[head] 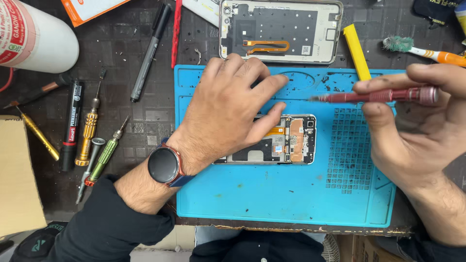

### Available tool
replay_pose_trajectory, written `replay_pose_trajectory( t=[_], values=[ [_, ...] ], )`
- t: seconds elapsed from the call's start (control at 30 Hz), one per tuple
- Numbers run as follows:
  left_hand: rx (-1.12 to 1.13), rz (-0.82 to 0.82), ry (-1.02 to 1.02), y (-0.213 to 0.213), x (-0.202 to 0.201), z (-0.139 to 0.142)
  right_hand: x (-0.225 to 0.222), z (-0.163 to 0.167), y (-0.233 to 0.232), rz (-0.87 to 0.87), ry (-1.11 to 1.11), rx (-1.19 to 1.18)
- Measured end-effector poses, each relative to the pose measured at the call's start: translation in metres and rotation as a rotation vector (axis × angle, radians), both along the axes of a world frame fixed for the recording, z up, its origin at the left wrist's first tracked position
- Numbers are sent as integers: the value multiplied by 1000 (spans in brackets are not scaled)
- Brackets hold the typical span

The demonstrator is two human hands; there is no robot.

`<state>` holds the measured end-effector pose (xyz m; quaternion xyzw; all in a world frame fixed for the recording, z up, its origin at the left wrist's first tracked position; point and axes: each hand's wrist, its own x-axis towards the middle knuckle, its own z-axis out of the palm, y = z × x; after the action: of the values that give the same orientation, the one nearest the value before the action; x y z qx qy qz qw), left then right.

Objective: The person uses a screwdriver to unscrew components from an opened smartphone on a blue mat, then uses a metal pry tool to lift the screen assembly away from the frame, and finally aligns the phone's back cover and screen back onto the body and presses them into place.

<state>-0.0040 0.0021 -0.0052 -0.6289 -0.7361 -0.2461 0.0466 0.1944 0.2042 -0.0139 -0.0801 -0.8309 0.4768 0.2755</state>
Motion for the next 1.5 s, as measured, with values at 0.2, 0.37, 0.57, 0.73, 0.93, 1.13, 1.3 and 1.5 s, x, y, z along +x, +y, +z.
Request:
replay_pose_trajectory(
  t=[0.2,0.37,0.57,0.73,0.93,1.13,1.3,1.5],
  values=[
    [24,-5,-22,-1,0,0,-3,2,-1,2,-45,107],
    [17,0,-28,0,0,1,-9,8,-4,30,-79,84],
    [9,-1,-19,-1,0,2,-12,10,-6,32,-89,55],
    [16,6,-23,-1,0,2,-8,6,-5,31,-81,30],
    [24,8,-21,0,1,0,-5,4,-2,33,-42,53],
    [1,13,-12,0,1,0,-3,13,-4,70,10,-132],
    [12,10,-29,-1,1,1,-1,19,-5,80,-128,-409],
    [-4,13,-15,-1,1,1,3,16,5,86,-218,-498]
  ],
)
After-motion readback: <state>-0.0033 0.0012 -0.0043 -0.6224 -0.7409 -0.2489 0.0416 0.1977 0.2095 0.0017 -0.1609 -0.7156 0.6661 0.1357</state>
